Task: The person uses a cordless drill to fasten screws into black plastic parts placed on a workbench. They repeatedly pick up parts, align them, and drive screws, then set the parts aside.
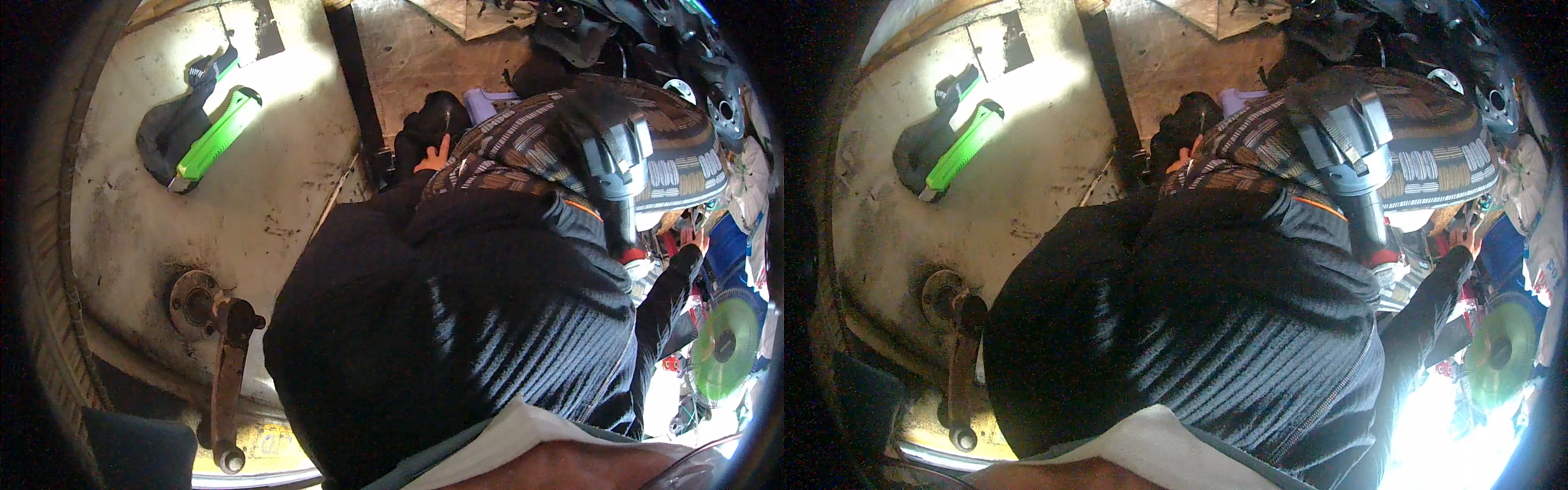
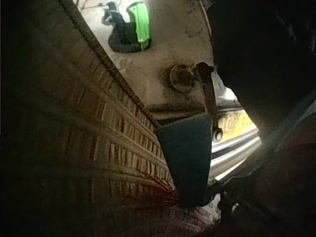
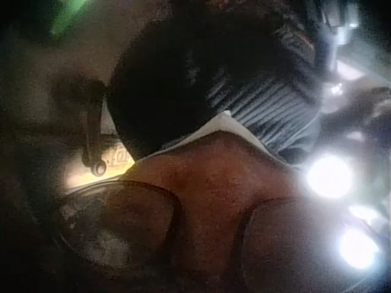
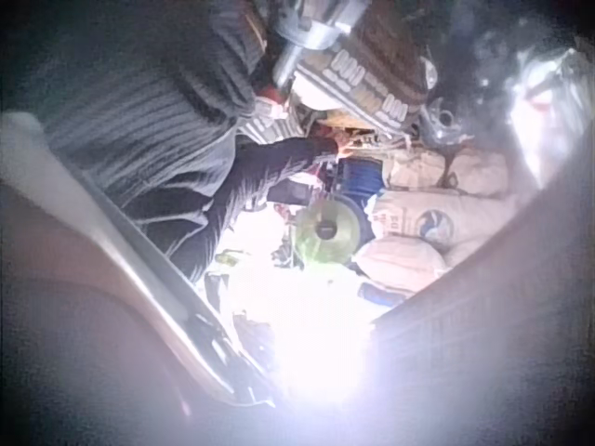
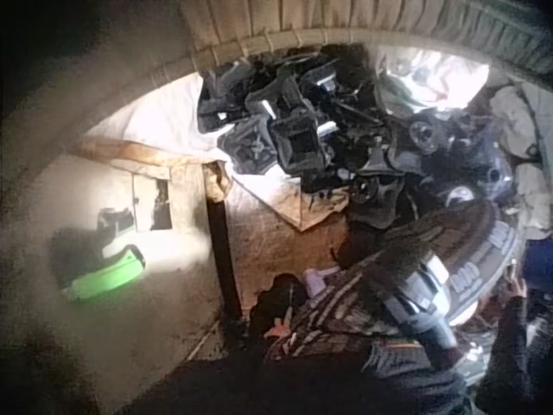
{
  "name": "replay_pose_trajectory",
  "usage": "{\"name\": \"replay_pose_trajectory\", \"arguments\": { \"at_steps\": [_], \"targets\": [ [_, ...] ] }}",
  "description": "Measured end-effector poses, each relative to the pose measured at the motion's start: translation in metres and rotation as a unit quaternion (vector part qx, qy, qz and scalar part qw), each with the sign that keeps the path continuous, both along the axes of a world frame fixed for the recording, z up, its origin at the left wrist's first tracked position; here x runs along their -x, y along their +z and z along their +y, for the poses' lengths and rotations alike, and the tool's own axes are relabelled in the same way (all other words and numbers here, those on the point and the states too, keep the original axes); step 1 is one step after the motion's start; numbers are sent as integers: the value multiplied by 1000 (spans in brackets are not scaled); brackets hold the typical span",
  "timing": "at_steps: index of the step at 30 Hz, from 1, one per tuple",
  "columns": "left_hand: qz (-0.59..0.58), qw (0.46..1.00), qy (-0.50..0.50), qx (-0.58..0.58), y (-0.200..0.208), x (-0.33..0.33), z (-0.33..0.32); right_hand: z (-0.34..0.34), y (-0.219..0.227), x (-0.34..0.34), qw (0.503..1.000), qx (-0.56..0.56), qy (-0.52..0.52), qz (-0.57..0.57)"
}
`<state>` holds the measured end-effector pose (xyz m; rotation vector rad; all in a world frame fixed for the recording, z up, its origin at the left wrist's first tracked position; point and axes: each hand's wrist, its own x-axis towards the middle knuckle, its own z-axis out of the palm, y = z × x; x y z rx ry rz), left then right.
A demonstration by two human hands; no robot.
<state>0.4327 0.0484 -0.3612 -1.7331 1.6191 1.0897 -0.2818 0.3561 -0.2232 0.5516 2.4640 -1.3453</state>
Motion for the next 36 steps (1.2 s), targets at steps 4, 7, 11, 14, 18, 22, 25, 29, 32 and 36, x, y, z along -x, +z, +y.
{"name": "replay_pose_trajectory", "arguments": {
  "at_steps": [4, 7, 11, 14, 18, 22, 25, 29, 32, 36],
  "targets": [
    [-66, 986, -44, 150, -20, 20, -25, 28, 10, 0, 989, 85, -15, -116],
    [-35, 998, -29, 47, -26, 5, -56, 63, 8, 5, 996, -83, 1, 12],
    [-80, 983, -142, 89, -34, -20, -98, 69, -24, 11, 992, -105, 62, 23],
    [-35, 947, -319, -2, 8, -1, -115, 84, -6, 37, 965, -185, 165, 84],
    [-76, 924, -363, -93, 0, 32, -99, 84, 3, 20, 959, -235, 151, 39],
    [-143, 906, -379, -119, -16, 30, -95, 19, -16, -47, 927, -265, 264, 2],
    [-161, 909, -377, -76, -12, 17, -115, -30, 4, -65, 901, -314, 300, -9],
    [-159, 921, -347, 73, -34, 3, -171, 23, 23, -60, 908, -288, 298, 64],
    [-68, 916, -271, 288, -11, 1, -228, -17, 3, -89, 927, -178, 331, -20],
    [64, 964, -86, 244, -29, -21, -234, 17, -13, -98, 922, -180, 340, -43]
  ]
}}
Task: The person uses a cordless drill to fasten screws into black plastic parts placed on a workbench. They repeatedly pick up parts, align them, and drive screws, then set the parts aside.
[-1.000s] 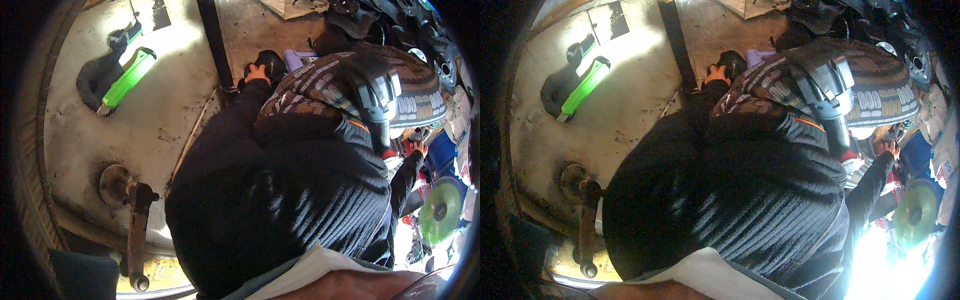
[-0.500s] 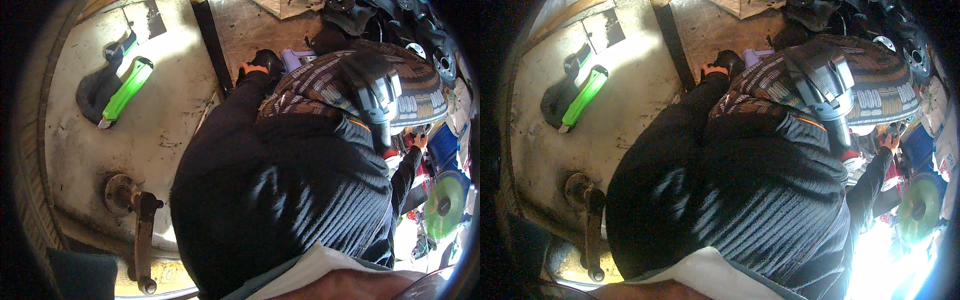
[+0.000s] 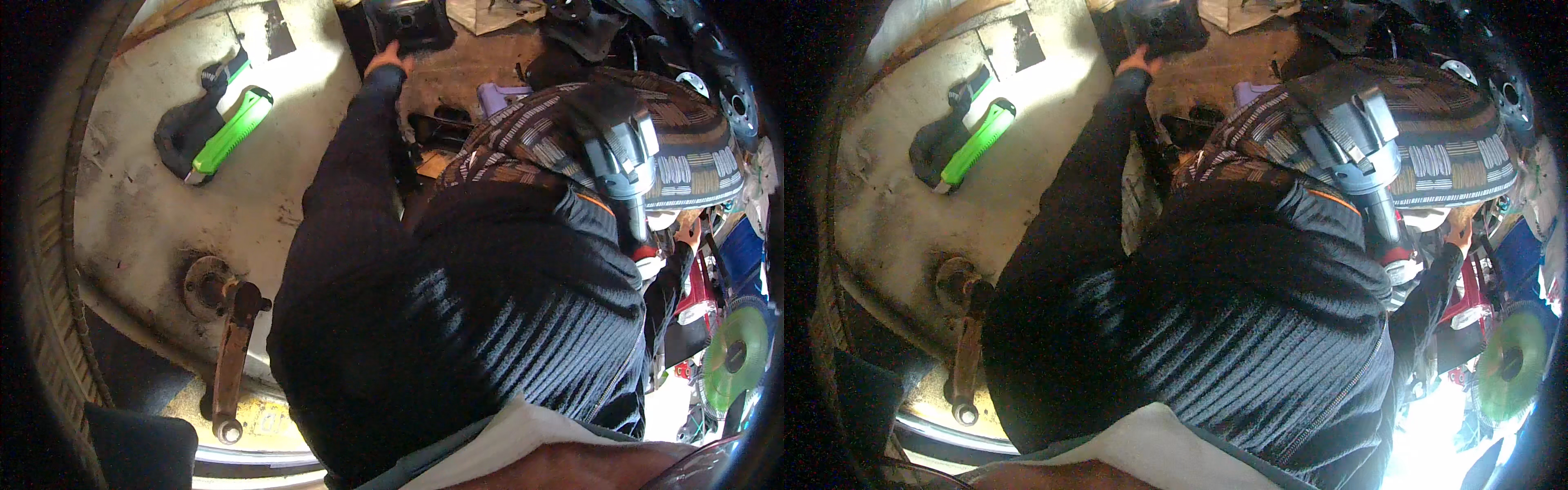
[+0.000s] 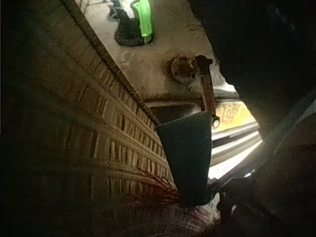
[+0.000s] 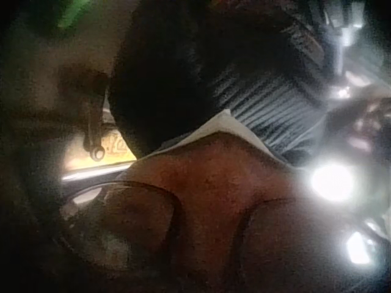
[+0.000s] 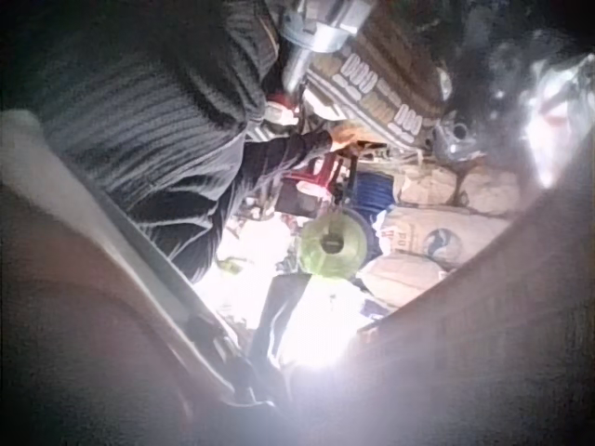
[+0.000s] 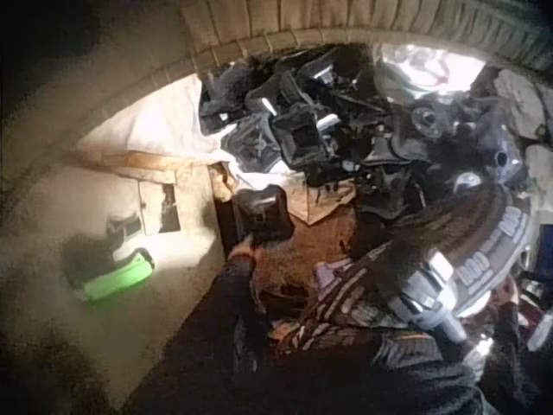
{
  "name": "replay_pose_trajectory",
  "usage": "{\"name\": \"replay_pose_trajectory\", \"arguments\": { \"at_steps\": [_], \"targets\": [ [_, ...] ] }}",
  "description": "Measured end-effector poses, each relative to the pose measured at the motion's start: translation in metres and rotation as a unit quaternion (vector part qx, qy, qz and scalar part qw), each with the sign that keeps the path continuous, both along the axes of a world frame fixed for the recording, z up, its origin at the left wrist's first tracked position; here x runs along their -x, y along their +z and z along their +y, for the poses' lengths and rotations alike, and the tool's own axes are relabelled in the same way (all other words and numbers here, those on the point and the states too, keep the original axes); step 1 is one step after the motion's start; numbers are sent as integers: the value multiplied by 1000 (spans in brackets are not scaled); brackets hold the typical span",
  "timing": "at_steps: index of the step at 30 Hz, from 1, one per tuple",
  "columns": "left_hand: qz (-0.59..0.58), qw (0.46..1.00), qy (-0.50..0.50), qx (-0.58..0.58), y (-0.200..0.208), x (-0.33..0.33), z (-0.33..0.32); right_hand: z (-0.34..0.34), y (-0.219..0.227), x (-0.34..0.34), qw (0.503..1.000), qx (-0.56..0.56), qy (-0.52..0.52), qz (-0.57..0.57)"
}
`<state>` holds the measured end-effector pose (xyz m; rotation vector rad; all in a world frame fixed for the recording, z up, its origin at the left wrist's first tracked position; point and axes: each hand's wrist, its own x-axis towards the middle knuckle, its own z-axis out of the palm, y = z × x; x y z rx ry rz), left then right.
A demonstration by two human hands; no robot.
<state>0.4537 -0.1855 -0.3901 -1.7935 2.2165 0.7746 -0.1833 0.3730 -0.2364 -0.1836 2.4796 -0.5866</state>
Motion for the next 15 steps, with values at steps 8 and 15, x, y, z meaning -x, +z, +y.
{"name": "replay_pose_trajectory", "arguments": {
  "at_steps": [8, 15],
  "targets": [
    [-216, 919, -178, -276, 52, 12, 116, 38, -70, 0, 996, -77, -24, 24],
    [-273, 896, -303, -175, 143, 136, 5, 75, -17, 33, 972, 30, 158, 169]
  ]
}}
